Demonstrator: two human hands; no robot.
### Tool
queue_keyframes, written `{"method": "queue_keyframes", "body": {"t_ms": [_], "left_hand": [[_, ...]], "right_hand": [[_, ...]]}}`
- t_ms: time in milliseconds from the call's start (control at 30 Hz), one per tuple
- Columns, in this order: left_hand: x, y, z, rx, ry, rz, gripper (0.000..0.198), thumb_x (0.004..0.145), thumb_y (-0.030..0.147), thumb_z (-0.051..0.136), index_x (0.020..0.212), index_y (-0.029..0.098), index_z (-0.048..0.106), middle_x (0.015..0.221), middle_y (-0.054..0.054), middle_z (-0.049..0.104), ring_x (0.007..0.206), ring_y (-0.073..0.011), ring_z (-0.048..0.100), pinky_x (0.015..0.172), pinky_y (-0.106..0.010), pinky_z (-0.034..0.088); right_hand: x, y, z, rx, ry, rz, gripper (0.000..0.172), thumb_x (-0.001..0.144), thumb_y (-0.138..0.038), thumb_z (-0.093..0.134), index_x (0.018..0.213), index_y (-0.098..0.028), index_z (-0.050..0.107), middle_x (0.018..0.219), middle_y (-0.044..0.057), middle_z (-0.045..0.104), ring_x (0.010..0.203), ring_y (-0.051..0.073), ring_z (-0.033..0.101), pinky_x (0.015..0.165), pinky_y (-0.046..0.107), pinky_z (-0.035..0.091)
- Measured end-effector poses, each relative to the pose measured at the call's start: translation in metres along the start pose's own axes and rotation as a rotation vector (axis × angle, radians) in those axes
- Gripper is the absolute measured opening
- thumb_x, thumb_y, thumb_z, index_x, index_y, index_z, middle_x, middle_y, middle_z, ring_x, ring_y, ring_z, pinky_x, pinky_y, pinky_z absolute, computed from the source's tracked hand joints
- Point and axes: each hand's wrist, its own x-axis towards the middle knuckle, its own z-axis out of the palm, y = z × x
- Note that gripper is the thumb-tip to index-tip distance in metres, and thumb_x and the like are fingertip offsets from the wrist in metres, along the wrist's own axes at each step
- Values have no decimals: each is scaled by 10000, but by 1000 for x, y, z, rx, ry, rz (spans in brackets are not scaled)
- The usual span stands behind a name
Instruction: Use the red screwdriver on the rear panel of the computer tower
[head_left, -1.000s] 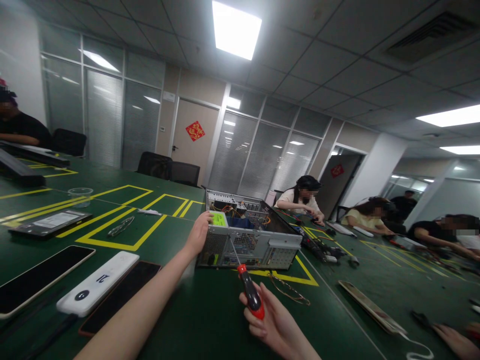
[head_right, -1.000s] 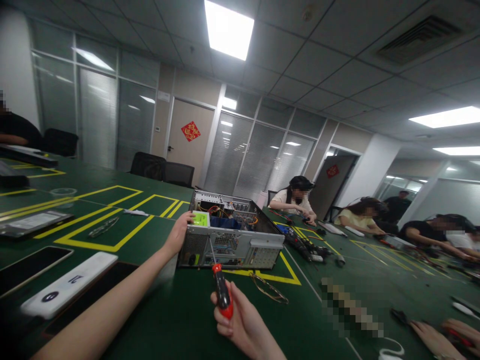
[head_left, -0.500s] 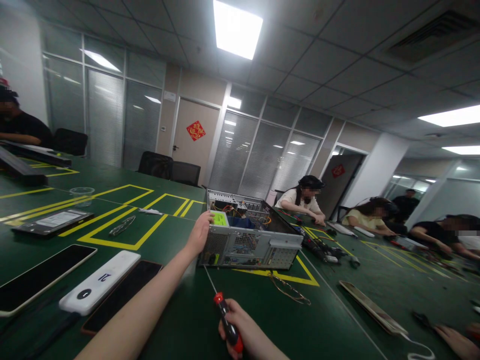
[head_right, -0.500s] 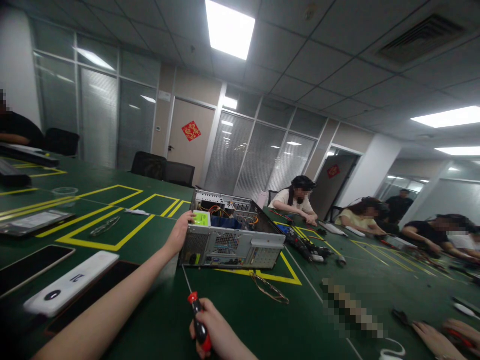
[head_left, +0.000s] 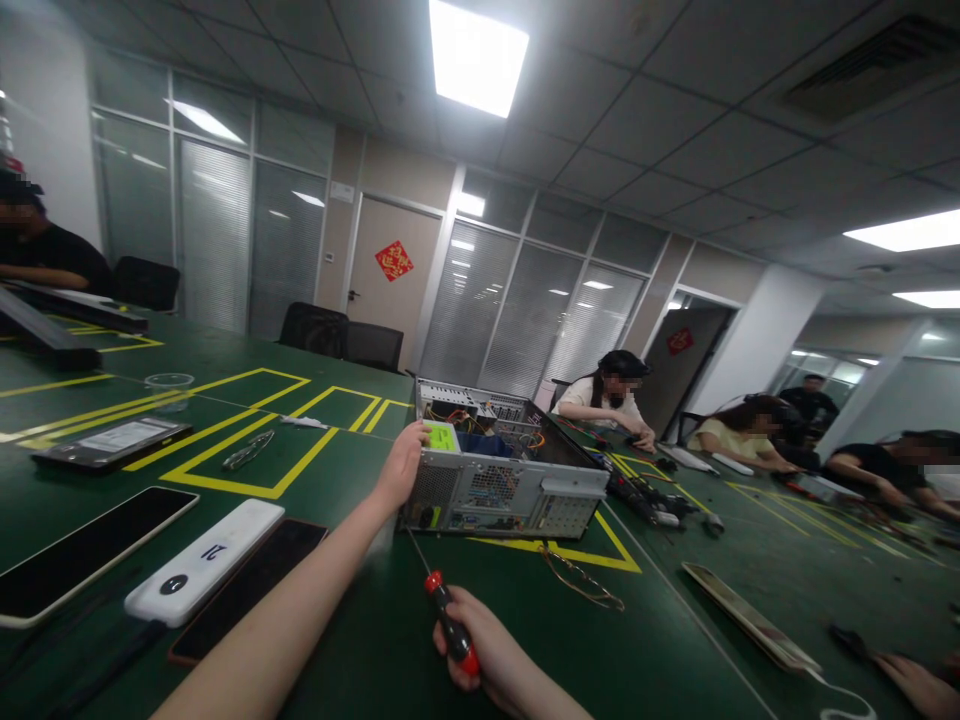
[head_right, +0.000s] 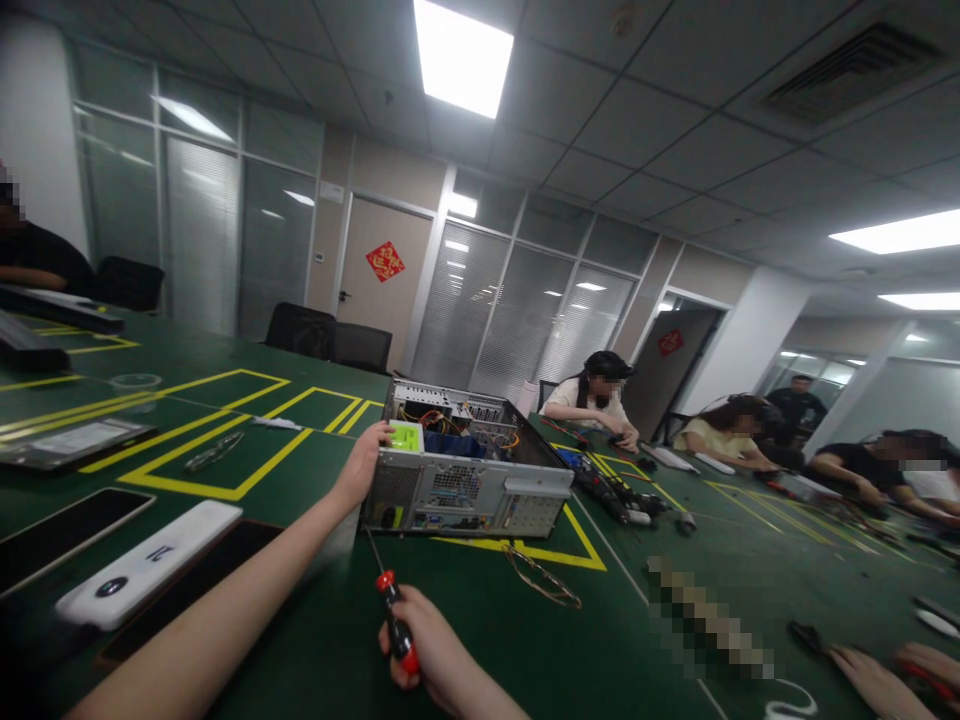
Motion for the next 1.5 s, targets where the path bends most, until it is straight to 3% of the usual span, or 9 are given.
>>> {"method": "queue_keyframes", "body": {"t_ms": [467,567,700,867,967,1100,1233,1333,1500], "left_hand": [[0,3,-2,6,-13,8,497,1034,529,258,1012,210,639,1241,-126,674,1329,-263,547,1174,-494,405],[0,3,-2,13,-8,7,501,1033,534,262,1004,206,639,1240,-129,676,1323,-267,553,1172,-500,410],[0,3,-2,20,-14,11,498,1035,526,254,990,209,636,1225,-125,680,1313,-262,560,1171,-497,412],[0,4,-2,9,-12,5,460,1037,494,274,984,210,631,1230,-124,681,1322,-261,553,1178,-496,403],[-1,4,-2,1,-4,-9,459,1035,496,285,992,205,637,1241,-130,676,1327,-265,549,1179,-495,400],[0,4,-1,-14,-6,5,475,1034,503,280,992,196,640,1226,-134,679,1309,-266,562,1171,-498,405],[0,2,-1,-6,1,15,467,1035,491,282,972,204,644,1212,-124,688,1300,-260,568,1167,-490,411],[0,1,-1,0,4,9,456,1035,484,285,991,210,647,1227,-122,685,1313,-261,561,1166,-492,416],[-1,3,-1,23,-8,0,475,1039,493,266,999,205,643,1233,-121,681,1318,-258,557,1167,-493,419]], "right_hand": [[-2,-1,3,-38,45,3,618,806,-511,585,1303,-165,459,636,-57,588,358,65,406,388,213,179],[9,5,2,-51,-66,26,633,769,-518,689,1268,-211,451,709,-55,622,416,91,515,442,218,284],[28,14,11,75,-337,222,540,671,-444,809,1063,-236,501,779,-52,642,585,154,652,618,314,458],[33,16,20,277,-465,209,639,539,-182,823,1120,-224,561,950,3,711,791,175,695,795,383,471],[26,16,15,275,-502,165,741,518,-155,886,1181,-214,560,1033,46,731,923,196,699,877,404,452],[23,20,16,233,-409,100,800,469,-245,969,1155,-189,561,973,57,734,898,210,706,878,404,458],[23,26,28,210,-219,51,661,469,-355,970,978,-152,601,764,-4,668,692,133,648,726,304,457],[22,25,35,263,-104,53,572,507,-396,931,874,-187,545,669,-58,601,596,95,594,602,246,412],[23,22,32,219,-148,181,570,611,-449,855,910,-248,414,833,-36,689,498,93,589,481,201,302]]}}
